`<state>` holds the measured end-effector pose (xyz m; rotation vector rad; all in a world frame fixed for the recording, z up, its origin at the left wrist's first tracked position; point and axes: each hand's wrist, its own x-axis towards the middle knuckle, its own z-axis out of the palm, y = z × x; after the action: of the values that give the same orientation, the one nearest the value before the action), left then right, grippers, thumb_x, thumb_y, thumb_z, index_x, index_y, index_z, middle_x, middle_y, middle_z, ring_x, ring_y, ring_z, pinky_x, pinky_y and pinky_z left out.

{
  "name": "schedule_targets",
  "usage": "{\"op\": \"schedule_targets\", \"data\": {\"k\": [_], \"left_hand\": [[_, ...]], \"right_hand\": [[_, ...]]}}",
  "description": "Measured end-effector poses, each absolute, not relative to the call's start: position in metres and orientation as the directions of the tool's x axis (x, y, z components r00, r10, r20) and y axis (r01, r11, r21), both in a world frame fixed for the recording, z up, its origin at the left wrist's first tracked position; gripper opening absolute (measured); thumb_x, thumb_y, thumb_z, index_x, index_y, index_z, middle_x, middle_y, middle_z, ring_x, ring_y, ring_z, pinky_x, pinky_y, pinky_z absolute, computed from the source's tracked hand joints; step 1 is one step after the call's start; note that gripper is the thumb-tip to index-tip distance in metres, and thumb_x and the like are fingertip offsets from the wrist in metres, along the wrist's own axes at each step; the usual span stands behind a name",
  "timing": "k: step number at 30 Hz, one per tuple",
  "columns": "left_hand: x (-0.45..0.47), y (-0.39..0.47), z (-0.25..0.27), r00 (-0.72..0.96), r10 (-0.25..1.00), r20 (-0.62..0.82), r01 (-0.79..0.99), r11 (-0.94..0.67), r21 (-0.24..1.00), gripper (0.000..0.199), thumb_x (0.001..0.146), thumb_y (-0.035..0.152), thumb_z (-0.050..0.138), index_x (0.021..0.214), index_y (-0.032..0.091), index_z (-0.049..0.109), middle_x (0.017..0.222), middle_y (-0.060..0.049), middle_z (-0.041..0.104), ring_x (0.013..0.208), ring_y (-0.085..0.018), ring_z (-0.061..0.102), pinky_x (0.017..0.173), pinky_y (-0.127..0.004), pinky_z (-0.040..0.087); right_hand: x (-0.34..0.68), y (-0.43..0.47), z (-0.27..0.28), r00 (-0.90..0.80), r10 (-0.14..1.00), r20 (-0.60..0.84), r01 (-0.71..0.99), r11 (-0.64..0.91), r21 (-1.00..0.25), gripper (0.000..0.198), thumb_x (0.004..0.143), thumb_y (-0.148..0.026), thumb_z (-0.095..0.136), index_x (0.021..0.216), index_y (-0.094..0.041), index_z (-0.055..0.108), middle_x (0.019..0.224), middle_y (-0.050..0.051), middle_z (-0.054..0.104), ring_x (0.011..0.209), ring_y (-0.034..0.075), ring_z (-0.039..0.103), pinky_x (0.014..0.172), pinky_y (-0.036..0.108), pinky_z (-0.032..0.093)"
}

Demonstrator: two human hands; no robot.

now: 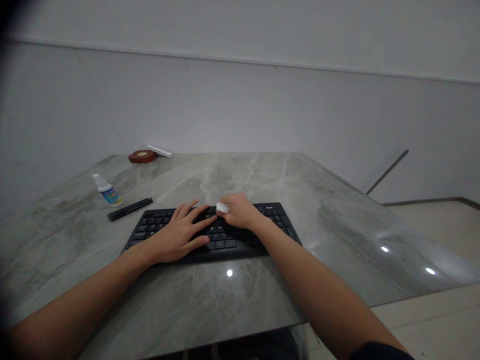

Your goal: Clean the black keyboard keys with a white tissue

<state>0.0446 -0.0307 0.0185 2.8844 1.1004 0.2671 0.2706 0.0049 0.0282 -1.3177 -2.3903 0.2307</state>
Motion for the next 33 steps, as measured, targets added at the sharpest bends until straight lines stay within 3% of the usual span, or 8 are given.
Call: {"op": "schedule_targets", "data": {"k": [11,13,15,17,19,22,26,33], "left_hand": [[0.052,-0.036,0.019,0.712,0.667,0.220,0.676,-0.736,0.040,0.056,0.095,0.054,0.042,0.144,0.027,0.041,0.152,-0.013,0.032,0.141,-0.041,0.020,0.107,-0.068,0.024],[0.057,-0.036,0.024,0.700,0.660,0.273,0.682,-0.731,0.016,0.045,0.095,0.047,0.047,0.132,0.023,0.055,0.146,-0.013,0.040,0.138,-0.040,0.025,0.107,-0.066,0.026],[0.063,-0.034,0.032,0.689,0.645,0.330,0.685,-0.729,-0.003,0.026,0.094,0.033,0.052,0.103,0.018,0.070,0.132,-0.012,0.053,0.133,-0.036,0.033,0.109,-0.058,0.031],[0.067,-0.030,0.039,0.648,0.653,0.392,0.709,-0.705,0.003,0.022,0.092,0.025,0.052,0.085,0.015,0.071,0.118,-0.011,0.060,0.126,-0.032,0.040,0.107,-0.050,0.036],[0.071,-0.023,0.041,0.569,0.707,0.420,0.765,-0.643,0.045,0.019,0.090,0.027,0.056,0.096,0.015,0.069,0.114,-0.011,0.061,0.119,-0.031,0.046,0.103,-0.049,0.040],[0.077,-0.010,0.032,0.518,0.781,0.350,0.811,-0.578,0.090,0.042,0.089,0.045,0.057,0.116,0.013,0.063,0.113,-0.014,0.062,0.109,-0.031,0.054,0.095,-0.048,0.044],[0.080,0.008,0.016,0.500,0.841,0.205,0.826,-0.534,0.178,0.046,0.088,0.057,0.054,0.105,0.016,0.068,0.097,-0.010,0.066,0.093,-0.027,0.062,0.084,-0.039,0.049],[0.081,0.005,0.012,0.459,0.834,0.306,0.853,-0.510,0.109,0.030,0.096,0.037,0.047,0.098,0.020,0.071,0.092,-0.008,0.068,0.089,-0.024,0.063,0.081,-0.037,0.047]], "right_hand": [[0.270,0.003,0.024,-0.488,0.822,0.295,0.786,0.560,-0.261,0.017,0.088,-0.028,0.058,0.080,-0.016,0.067,0.083,0.007,0.068,0.082,0.019,0.059,0.077,0.030,0.036],[0.271,0.003,0.024,-0.494,0.820,0.290,0.788,0.563,-0.250,0.016,0.088,-0.026,0.057,0.081,-0.016,0.067,0.084,0.008,0.068,0.083,0.019,0.059,0.077,0.030,0.036],[0.272,0.004,0.024,-0.495,0.820,0.287,0.786,0.564,-0.254,0.014,0.087,-0.022,0.057,0.082,-0.017,0.068,0.085,0.008,0.068,0.083,0.020,0.060,0.076,0.030,0.036],[0.274,0.005,0.025,-0.480,0.832,0.278,0.789,0.548,-0.277,0.012,0.085,-0.020,0.057,0.081,-0.017,0.068,0.084,0.008,0.069,0.082,0.019,0.060,0.075,0.029,0.037],[0.275,0.005,0.025,-0.453,0.851,0.265,0.795,0.521,-0.312,0.010,0.084,-0.020,0.059,0.081,-0.017,0.068,0.084,0.007,0.069,0.081,0.019,0.060,0.073,0.028,0.037],[0.275,0.005,0.026,-0.418,0.869,0.265,0.798,0.491,-0.349,0.008,0.084,-0.022,0.060,0.084,-0.017,0.066,0.084,0.007,0.069,0.079,0.018,0.061,0.070,0.027,0.037],[0.274,0.005,0.026,-0.404,0.876,0.264,0.811,0.477,-0.339,0.007,0.084,-0.023,0.061,0.085,-0.016,0.064,0.083,0.007,0.069,0.078,0.019,0.060,0.068,0.027,0.036],[0.274,0.006,0.024,-0.418,0.859,0.295,0.779,0.506,-0.371,0.007,0.083,-0.022,0.062,0.087,-0.017,0.062,0.080,0.005,0.067,0.076,0.017,0.059,0.068,0.026,0.036]]}}
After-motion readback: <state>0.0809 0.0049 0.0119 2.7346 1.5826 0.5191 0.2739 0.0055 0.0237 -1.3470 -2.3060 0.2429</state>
